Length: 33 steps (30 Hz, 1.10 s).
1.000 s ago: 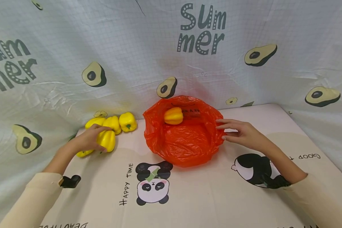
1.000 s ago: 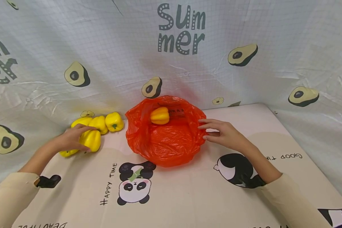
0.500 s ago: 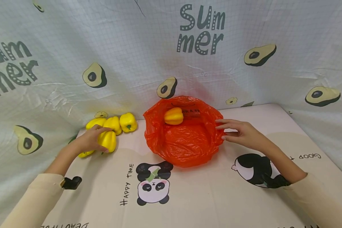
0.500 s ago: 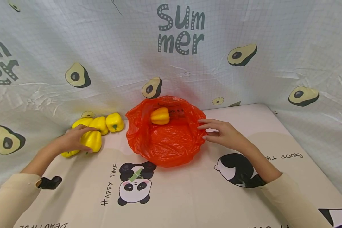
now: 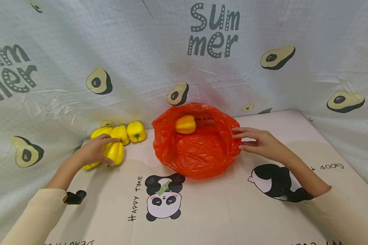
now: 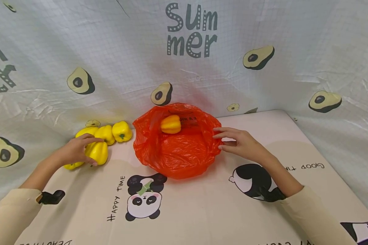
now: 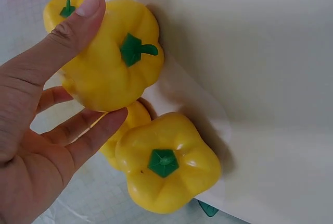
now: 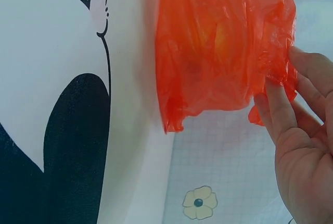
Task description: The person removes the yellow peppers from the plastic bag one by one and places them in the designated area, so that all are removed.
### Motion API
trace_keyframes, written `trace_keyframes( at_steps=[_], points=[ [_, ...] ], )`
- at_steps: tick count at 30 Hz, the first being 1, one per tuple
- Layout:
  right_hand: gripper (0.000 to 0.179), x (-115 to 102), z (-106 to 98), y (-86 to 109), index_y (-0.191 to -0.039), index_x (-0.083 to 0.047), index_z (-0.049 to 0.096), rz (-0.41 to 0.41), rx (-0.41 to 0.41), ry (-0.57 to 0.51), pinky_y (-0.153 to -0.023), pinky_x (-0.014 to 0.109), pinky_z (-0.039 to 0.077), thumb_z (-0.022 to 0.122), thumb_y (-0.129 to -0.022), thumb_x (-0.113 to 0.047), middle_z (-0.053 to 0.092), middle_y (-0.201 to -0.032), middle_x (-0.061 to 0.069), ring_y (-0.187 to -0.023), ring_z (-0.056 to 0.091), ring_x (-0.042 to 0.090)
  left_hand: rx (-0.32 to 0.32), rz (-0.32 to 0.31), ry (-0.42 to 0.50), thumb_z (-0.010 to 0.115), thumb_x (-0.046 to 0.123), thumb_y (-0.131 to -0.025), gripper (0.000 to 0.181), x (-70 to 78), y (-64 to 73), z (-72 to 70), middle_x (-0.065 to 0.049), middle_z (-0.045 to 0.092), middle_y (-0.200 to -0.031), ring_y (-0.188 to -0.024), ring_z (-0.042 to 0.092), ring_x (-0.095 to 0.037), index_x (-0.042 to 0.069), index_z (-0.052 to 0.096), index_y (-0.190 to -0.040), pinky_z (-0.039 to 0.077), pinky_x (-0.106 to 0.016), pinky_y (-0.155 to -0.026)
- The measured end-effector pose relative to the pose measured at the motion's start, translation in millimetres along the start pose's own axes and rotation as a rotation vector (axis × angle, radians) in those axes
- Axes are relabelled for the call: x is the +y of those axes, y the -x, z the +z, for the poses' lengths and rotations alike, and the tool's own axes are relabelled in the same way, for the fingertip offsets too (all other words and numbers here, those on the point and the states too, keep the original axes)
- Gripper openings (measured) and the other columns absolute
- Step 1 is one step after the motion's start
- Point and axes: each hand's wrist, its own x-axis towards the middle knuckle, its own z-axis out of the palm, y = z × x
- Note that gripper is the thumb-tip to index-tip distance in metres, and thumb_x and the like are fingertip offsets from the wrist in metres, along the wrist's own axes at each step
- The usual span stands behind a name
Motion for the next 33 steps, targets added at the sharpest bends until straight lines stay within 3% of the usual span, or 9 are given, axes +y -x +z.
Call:
trace_keyframes(
  at_steps=[6, 12, 16, 23, 28, 33],
  points=[
    [0.041, -1, 0, -0.9, -0.131, -0.010, 0.068, 0.016, -0.003, -0.001, -0.091, 0.036, 0.056, 0.074, -0.091, -0.002, 0.055, -0.147, 0.014, -0.135, 0.049, 0.039, -0.034, -0.025, -0.028, 0.095, 0.038, -0.068, 0.085, 4.1, -0.8, -2.5, -0.034, 0.047, -0.138, -0.114, 0.055, -0.053, 0.006, 0.060, -0.139, 0.044, -0.071, -0.097],
    [0.041, -1, 0, -1.6, -0.130, -0.009, 0.068, 0.011, -0.003, -0.001, -0.091, 0.033, 0.056, 0.074, -0.090, -0.002, 0.055, -0.147, 0.015, -0.135, 0.049, 0.039, -0.080, -0.082, -0.054, 0.092, 0.032, -0.073, 0.085, 6.0, 0.6, -7.0, -0.039, 0.041, -0.136, -0.104, 0.058, -0.050, 0.000, 0.053, -0.142, 0.048, -0.069, -0.091],
    [0.040, -2, -1, -2.1, -0.129, -0.008, 0.068, 0.006, -0.002, -0.009, -0.091, 0.029, 0.056, 0.074, -0.090, -0.002, 0.055, -0.146, 0.015, -0.135, 0.049, 0.038, -0.106, -0.106, -0.025, 0.089, 0.029, -0.078, 0.086, 5.8, 2.2, -7.1, -0.040, 0.037, -0.141, -0.113, 0.053, -0.055, -0.001, 0.046, -0.146, 0.044, -0.072, -0.096],
    [0.041, -2, 0, -3.7, -0.129, -0.006, 0.068, 0.015, -0.005, -0.007, -0.090, 0.029, 0.056, 0.075, -0.090, -0.002, 0.055, -0.146, 0.016, -0.133, 0.051, 0.037, -0.100, -0.034, 0.014, 0.086, 0.027, -0.081, 0.084, 9.6, 5.5, -4.4, -0.038, 0.037, -0.146, -0.129, 0.037, -0.062, -0.006, 0.043, -0.146, 0.030, -0.076, -0.106],
    [0.041, -2, 0, -4.8, -0.130, -0.007, 0.068, 0.021, -0.009, -0.001, -0.091, 0.033, 0.056, 0.075, -0.090, -0.002, 0.055, -0.146, 0.015, -0.133, 0.051, 0.037, -0.074, -0.011, 0.041, 0.081, 0.028, -0.087, 0.080, 23.9, 6.8, -7.9, -0.033, 0.029, -0.154, -0.135, 0.028, -0.062, -0.003, 0.041, -0.149, 0.023, -0.077, -0.108],
    [0.041, -3, -1, -5.2, -0.130, -0.008, 0.068, 0.010, -0.008, 0.015, -0.091, 0.036, 0.056, 0.075, -0.090, -0.003, 0.056, -0.146, 0.015, -0.134, 0.050, 0.038, 0.009, 0.039, 0.067, 0.073, 0.020, -0.093, 0.067, 55.8, 4.5, -15.4, -0.030, 0.032, -0.155, -0.137, 0.030, -0.057, -0.001, 0.044, -0.149, 0.025, -0.073, -0.111]
  ],
)
